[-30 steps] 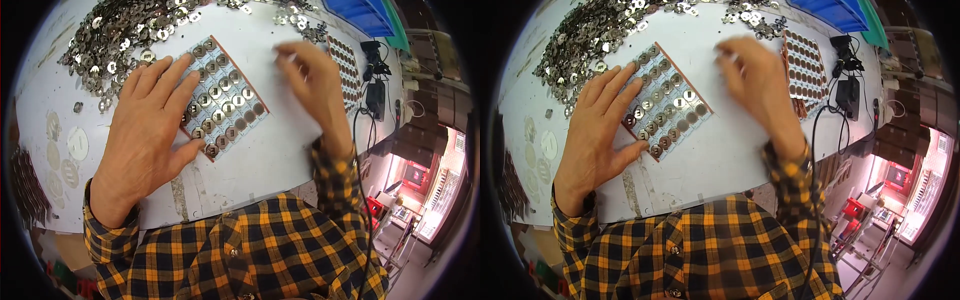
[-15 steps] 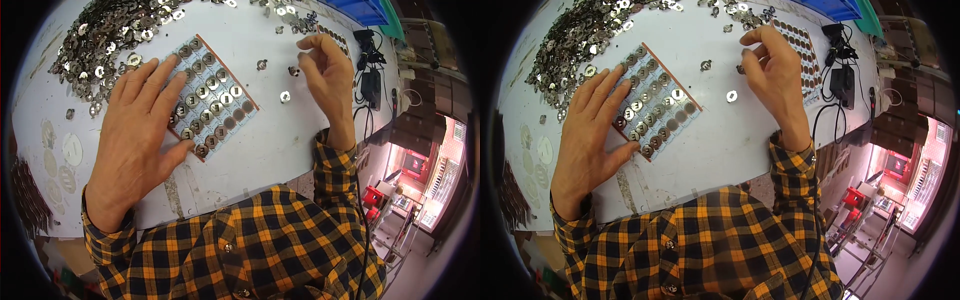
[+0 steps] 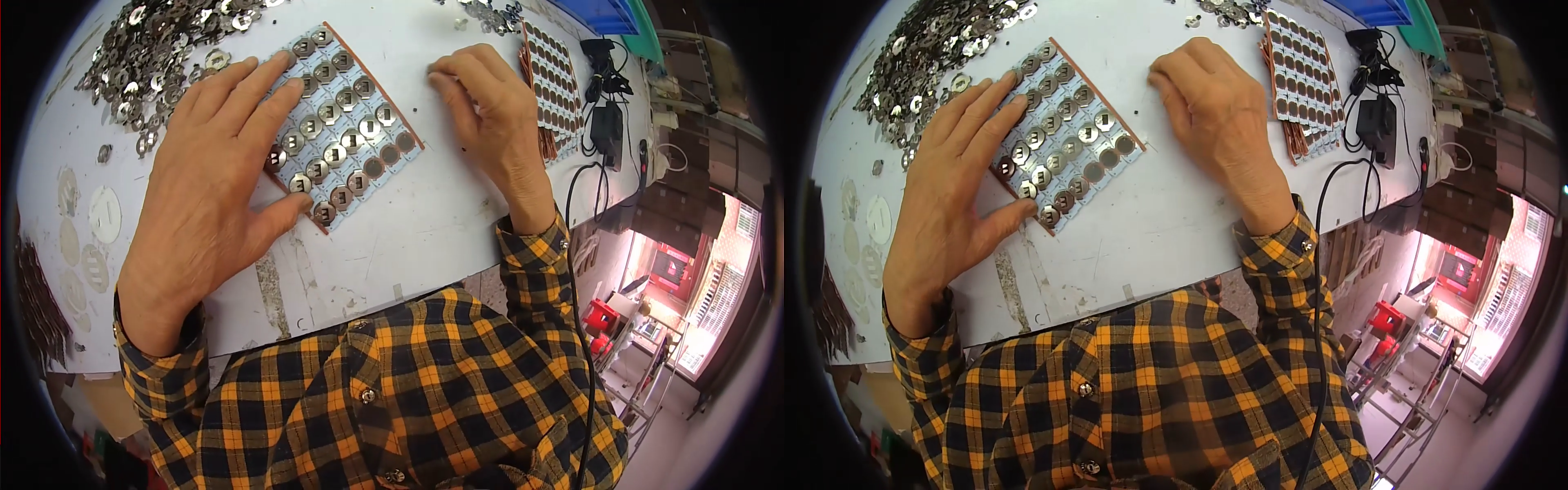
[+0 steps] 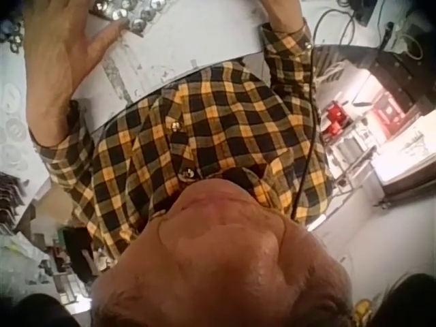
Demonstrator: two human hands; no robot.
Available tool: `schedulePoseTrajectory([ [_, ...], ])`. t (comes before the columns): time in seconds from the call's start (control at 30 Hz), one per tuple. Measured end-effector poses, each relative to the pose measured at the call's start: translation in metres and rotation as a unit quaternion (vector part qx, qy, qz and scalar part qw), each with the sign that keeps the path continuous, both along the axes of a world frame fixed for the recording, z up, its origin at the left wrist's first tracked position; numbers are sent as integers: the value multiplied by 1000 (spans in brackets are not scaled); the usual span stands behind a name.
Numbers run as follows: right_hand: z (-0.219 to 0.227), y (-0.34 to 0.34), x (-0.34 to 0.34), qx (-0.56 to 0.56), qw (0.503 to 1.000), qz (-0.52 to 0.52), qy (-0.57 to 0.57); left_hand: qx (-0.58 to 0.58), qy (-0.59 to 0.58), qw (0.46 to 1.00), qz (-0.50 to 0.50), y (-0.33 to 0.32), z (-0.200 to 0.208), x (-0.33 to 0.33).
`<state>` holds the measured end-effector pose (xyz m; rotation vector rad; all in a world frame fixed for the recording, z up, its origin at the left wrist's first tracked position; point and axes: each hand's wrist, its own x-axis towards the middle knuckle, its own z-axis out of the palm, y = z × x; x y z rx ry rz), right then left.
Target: Manual assembly of small circular metal components into a grid-like template on a workbench.
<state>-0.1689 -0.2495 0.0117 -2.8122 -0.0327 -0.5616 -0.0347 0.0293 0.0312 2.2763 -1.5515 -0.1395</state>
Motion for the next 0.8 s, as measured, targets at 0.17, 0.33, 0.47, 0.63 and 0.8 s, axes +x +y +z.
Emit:
schedulePoseTrajectory([
  [0.17, 23, 22, -7, 461, 878, -99, 79, -22, -10, 1000, 6, 5, -8, -1],
  [0.33, 38, 45, -13, 577, 809, -80, 75, -25, -14, 1000, 5, 5, -9, -1],
  [0.47, 38, 54, -18, 595, 797, -72, 79, -28, -30, 999, 0, 5, -11, 0],
  [0.63, 30, 57, -23, 609, 783, -64, 110, -42, -15, 999, -11, 4, -8, 0],
  [0.8, 25, 59, -31, 520, 844, -25, 126, -59, -31, 998, -18, -2, -20, 7],
])
